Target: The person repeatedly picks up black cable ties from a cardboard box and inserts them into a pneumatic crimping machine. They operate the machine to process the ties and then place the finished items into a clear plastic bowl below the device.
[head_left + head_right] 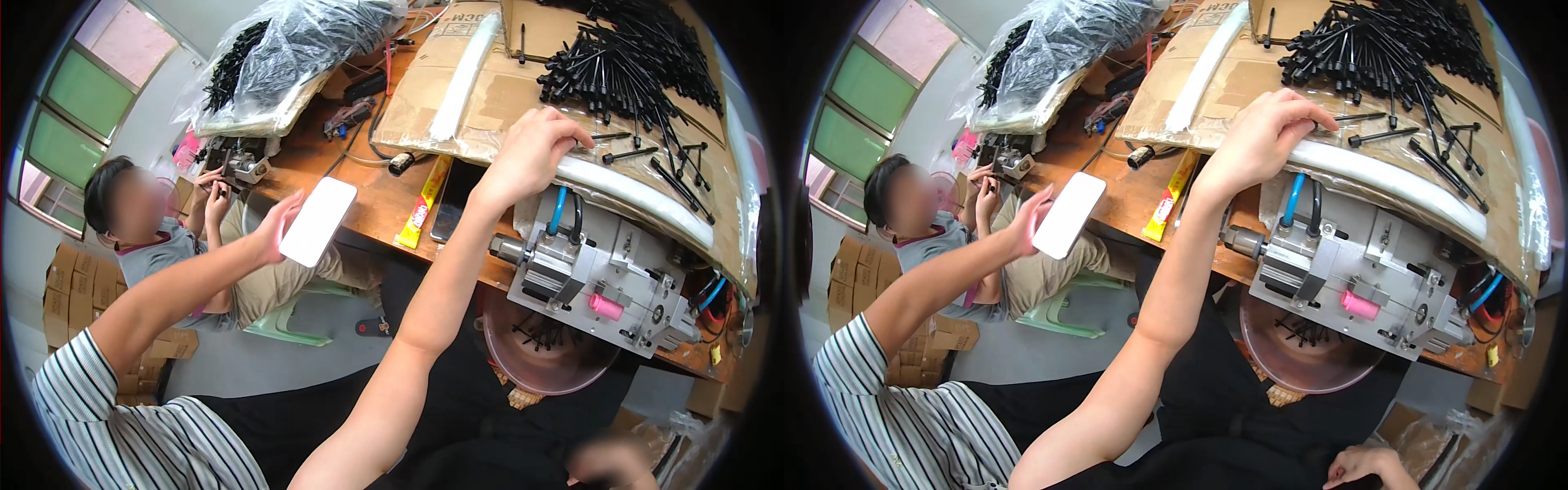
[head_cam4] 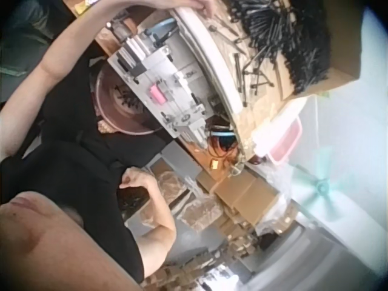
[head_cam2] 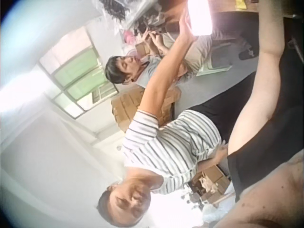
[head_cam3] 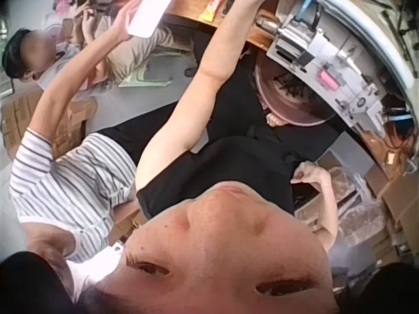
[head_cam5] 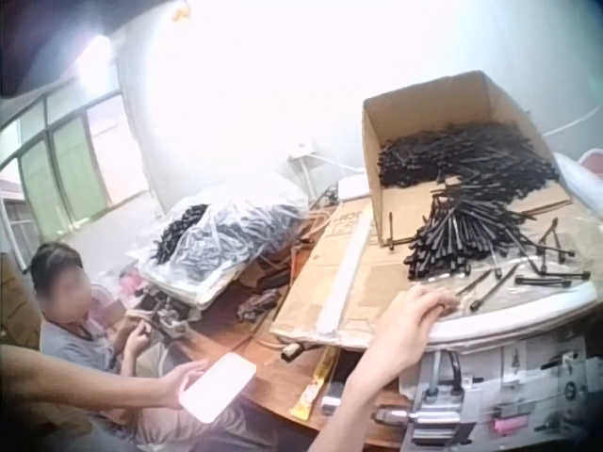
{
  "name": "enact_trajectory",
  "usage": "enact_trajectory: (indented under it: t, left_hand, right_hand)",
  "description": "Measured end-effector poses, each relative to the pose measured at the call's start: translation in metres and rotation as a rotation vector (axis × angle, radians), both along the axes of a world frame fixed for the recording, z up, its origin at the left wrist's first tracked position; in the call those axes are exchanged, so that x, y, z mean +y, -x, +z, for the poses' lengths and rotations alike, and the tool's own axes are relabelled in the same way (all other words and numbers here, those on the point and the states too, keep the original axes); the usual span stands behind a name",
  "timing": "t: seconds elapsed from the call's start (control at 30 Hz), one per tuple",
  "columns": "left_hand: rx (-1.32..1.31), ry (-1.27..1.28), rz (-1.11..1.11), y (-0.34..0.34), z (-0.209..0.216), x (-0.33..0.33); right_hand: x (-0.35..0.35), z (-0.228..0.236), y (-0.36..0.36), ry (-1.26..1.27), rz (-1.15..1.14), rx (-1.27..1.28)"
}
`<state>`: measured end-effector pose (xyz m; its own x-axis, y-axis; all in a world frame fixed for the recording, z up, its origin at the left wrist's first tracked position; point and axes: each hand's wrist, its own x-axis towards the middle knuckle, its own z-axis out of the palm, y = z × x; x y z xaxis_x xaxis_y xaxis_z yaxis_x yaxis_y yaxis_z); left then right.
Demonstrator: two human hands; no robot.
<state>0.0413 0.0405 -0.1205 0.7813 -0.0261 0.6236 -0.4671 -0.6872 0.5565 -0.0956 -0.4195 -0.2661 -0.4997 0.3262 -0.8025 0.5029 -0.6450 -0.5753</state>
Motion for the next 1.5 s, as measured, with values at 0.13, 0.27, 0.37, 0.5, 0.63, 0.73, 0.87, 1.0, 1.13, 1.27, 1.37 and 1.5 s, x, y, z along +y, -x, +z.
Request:
enact_trajectory:
  t: [0.13, 0.27, 0.37, 0.5, 0.63, 0.73, 0.87, 1.0, 1.13, 1.27, 1.37, 1.5]
  left_hand:
    - [0.023, -0.039, 0.065, 0.03, 0.016, 0.01]
    - [0.031, -0.004, -0.048, -0.011, 0.005, -0.01]
    - [0.012, -0.068, -0.039, -0.002, 0.01, -0.004]
    - [0.045, -0.054, -0.105, 0.013, 0.013, 0.017]
    - [0.182, 0.018, -0.108, 0.008, 0.016, -0.004]
    - [0.206, 0.03, -0.121, 0.008, 0.021, -0.008]
    - [0.197, 0.029, -0.133, 0.013, 0.023, -0.006]
    - [0.202, 0.049, -0.114, 0.016, 0.021, -0.006]
    - [0.192, 0.053, -0.114, 0.015, 0.023, -0.008]
    - [0.248, 0.013, -0.123, 0.015, 0.026, -0.007]
    - [0.231, -0.013, -0.111, 0.014, 0.023, -0.007]
    - [0.194, 0.031, -0.086, 0.015, 0.023, -0.009]
  right_hand:
    - [0.027, 0.014, -0.011, -0.094, 0.009, -0.06]
    - [0.031, 0.03, -0.016, -0.148, -0.121, -0.152]
    - [0.04, 0.041, -0.019, -0.202, -0.144, -0.169]
    - [0.058, 0.06, -0.028, -0.316, -0.141, -0.073]
    - [0.055, 0.085, -0.035, -0.393, -0.227, -0.11]
    - [0.05, 0.111, -0.043, -0.643, -0.404, -0.171]
    - [0.059, 0.158, -0.071, -1.023, -0.595, -0.329]
    - [0.069, 0.208, -0.106, -1.209, -0.793, -0.76]
    - [0.08, 0.225, -0.157, -1.3, -1.028, -1.178]
    - [0.098, 0.232, -0.225, -1.252, -0.986, -1.473]
    - [0.125, 0.234, -0.247, -1.081, -0.908, -1.659]
    - [0.139, 0.225, -0.264, -1.083, -0.801, -1.658]
